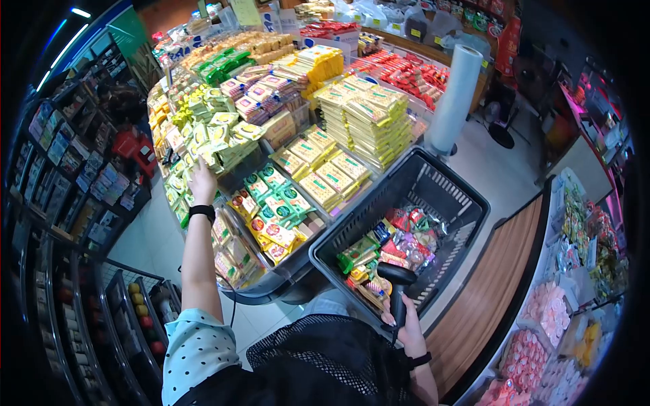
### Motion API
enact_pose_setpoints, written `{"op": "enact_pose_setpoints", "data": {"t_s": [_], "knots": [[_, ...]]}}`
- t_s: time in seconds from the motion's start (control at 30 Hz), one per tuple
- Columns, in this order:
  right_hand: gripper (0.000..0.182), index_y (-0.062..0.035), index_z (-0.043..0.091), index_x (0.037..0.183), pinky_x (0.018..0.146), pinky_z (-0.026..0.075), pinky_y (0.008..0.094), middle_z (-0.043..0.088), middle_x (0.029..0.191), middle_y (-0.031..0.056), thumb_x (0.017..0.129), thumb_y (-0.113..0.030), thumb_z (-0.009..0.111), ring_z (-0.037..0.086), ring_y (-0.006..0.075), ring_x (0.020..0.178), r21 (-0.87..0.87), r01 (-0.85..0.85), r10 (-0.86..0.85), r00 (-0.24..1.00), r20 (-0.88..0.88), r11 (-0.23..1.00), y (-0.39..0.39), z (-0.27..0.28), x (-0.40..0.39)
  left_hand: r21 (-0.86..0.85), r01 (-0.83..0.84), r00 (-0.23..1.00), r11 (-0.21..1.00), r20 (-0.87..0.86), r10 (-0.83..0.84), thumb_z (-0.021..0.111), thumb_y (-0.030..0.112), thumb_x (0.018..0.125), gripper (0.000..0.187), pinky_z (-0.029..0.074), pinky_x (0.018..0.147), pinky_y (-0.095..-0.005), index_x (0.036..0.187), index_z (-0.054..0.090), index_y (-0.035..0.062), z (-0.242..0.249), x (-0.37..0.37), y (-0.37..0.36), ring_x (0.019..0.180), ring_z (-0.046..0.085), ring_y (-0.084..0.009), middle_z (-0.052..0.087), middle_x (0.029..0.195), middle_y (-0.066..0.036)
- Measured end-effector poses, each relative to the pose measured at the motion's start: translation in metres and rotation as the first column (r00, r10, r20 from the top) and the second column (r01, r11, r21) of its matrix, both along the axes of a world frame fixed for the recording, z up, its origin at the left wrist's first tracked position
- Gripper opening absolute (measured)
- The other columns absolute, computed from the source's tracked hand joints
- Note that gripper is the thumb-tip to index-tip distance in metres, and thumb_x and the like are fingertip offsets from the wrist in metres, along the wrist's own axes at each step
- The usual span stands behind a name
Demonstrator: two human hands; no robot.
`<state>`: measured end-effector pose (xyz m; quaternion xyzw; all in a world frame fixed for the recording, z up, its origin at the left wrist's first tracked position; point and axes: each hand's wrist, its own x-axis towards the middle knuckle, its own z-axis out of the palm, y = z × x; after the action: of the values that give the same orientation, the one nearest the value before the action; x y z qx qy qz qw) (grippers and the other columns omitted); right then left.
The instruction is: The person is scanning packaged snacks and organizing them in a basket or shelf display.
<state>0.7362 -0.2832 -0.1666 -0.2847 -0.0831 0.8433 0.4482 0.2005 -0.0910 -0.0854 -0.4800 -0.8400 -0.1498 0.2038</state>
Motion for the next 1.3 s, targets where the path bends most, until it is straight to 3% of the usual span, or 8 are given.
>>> {"op": "enact_pose_setpoints", "data": {"t_s": [0.2, 0.37, 0.47, 0.63, 0.67, 0.93, 1.13, 1.3], "knots": [[0.036, -0.0006, 0.045, 0.086, 0.05, 0.035, 0.0241, 0.048, 0.071, 0.0052, 0.088, -0.037, 0.043, 0.042, 0.0112, 0.048, 0.041, -0.013, 0.012, 1.0, 0.021, 0.999, 0.001, 0.001, 0.003, 0.395, 0.324, 0.943, 0.859, -0.064, -0.326, 0.058, 0.01, 0.075, 0.056, 0.035, 0.092, -0.043, 0.126, 0.036, 0.0033, 0.053, 0.129, -0.011, 0.115, 0.039, -0.0365, 0.04, 0.123, -0.023], [0.037, -0.0003, 0.046, 0.087, 0.051, 0.035, 0.0244, 0.048, 0.07, 0.0042, 0.088, -0.037, 0.043, 0.042, 0.0109, 0.049, 0.014, 0.047, -0.047, 0.999, -0.021, 0.999, 0.001, 0.004, 0.004, 0.327, 0.822, 0.476, 0.467, 0.056, -0.878, 0.057, 0.007, 0.074, 0.027, 0.045, 0.077, -0.0395, 0.101, 0.053, 0.0023, 0.032, 0.277, -0.029, 0.087, 0.055, -0.0335, 0.057, 0.093, -0.018], [0.037, -0.0005, 0.046, 0.086, 0.052, 0.036, 0.0245, 0.047, 0.07, 0.004, 0.088, -0.037, 0.043, 0.042, 0.0111, 0.049, 0.037, 0.076, -0.074, 0.995, -0.065, 0.996, -0.001, 0.002, 0.005, -0.107, 0.919, 0.394, 0.38, 0.303, -0.868, 0.053, 0.016, 0.075, 0.016, 0.049, 0.063, -0.0385, 0.081, 0.053, 0.0008, -0.032, 0.345, -0.032, 0.07, 0.059, -0.0297, 0.058, 0.074, -0.016], [0.036, -0.0015, 0.047, 0.087, 0.052, 0.036, 0.0238, 0.047, 0.068, 0.0024, 0.089, -0.038, 0.043, 0.042, 0.0106, 0.049, 0.015, 0.119, -0.119, 0.993, -0.023, 0.993, -0.001, 0.001, 0.002, -0.765, 0.603, 0.71, 0.226, 0.385, -0.59, 0.049, 0.021, 0.079, 0.025, 0.051, 0.067, -0.0353, 0.094, 0.064, 0.0067, -0.17, 0.391, -0.022, 0.084, 0.063, -0.0277, 0.064, 0.092, -0.012], [0.036, -0.0015, 0.047, 0.087, 0.052, 0.036, 0.0238, 0.047, 0.068, 0.0024, 0.089, -0.038, 0.043, 0.042, 0.0106, 0.049, 0.016, 0.129, -0.129, 0.991, -0.024, 0.992, -0.002, -0.002, 0.003, -0.835, 0.464, 0.803, 0.297, 0.254, -0.54, 0.051, 0.02, 0.08, 0.027, 0.05, 0.061, -0.0491, 0.102, 0.063, 0.0111, -0.193, 0.393, -0.021, 0.09, 0.061, -0.025, 0.062, 0.103, -0.008], [0.037, -0.002, 0.047, 0.087, 0.05, 0.034, 0.0228, 0.047, 0.067, 0.0024, 0.089, -0.039, 0.042, 0.041, 0.0103, 0.048, 0.056, 0.102, -0.099, 0.994, -0.049, 0.993, -0.01, -0.002, 0.007, -0.827, 0.515, 0.766, 0.226, 0.326, -0.553, 0.051, 0.02, 0.079, 0.024, 0.049, 0.056, -0.0525, 0.094, 0.066, 0.0097, -0.187, 0.388, -0.018, 0.083, 0.063, -0.0275, 0.065, 0.092, -0.008], [0.037, -0.0013, 0.047, 0.087, 0.052, 0.036, 0.0239, 0.048, 0.069, 0.003, 0.089, -0.038, 0.042, 0.043, 0.0107, 0.05, 0.05, 0.089, -0.088, 0.996, -0.009, 0.995, -0.004, 0.003, 0.006, -0.66, 0.612, 0.748, 0.436, 0.304, -0.59, 0.058, 0.014, 0.073, 0.017, 0.053, 0.062, -0.0363, 0.086, 0.067, 0.0085, -0.12, 0.38, -0.016, 0.078, 0.065, -0.0223, 0.066, 0.084, -0.01], [0.036, -0.0007, 0.047, 0.087, 0.053, 0.036, 0.0242, 0.049, 0.072, 0.004, 0.088, -0.037, 0.043, 0.043, 0.0112, 0.051, 0.021, 0.063, -0.062, 0.997, -0.035, 0.998, 0.001, -0.002, 0.007, -0.278, 0.849, 0.475, 0.45, 0.775, -0.418, 0.067, 0.033, 0.072, 0.037, 0.048, 0.068, -0.0344, 0.087, 0.064, -0.0009, -0.054, 0.346, -0.023, 0.076, 0.062, -0.0295, 0.064, 0.081, -0.018]]}}
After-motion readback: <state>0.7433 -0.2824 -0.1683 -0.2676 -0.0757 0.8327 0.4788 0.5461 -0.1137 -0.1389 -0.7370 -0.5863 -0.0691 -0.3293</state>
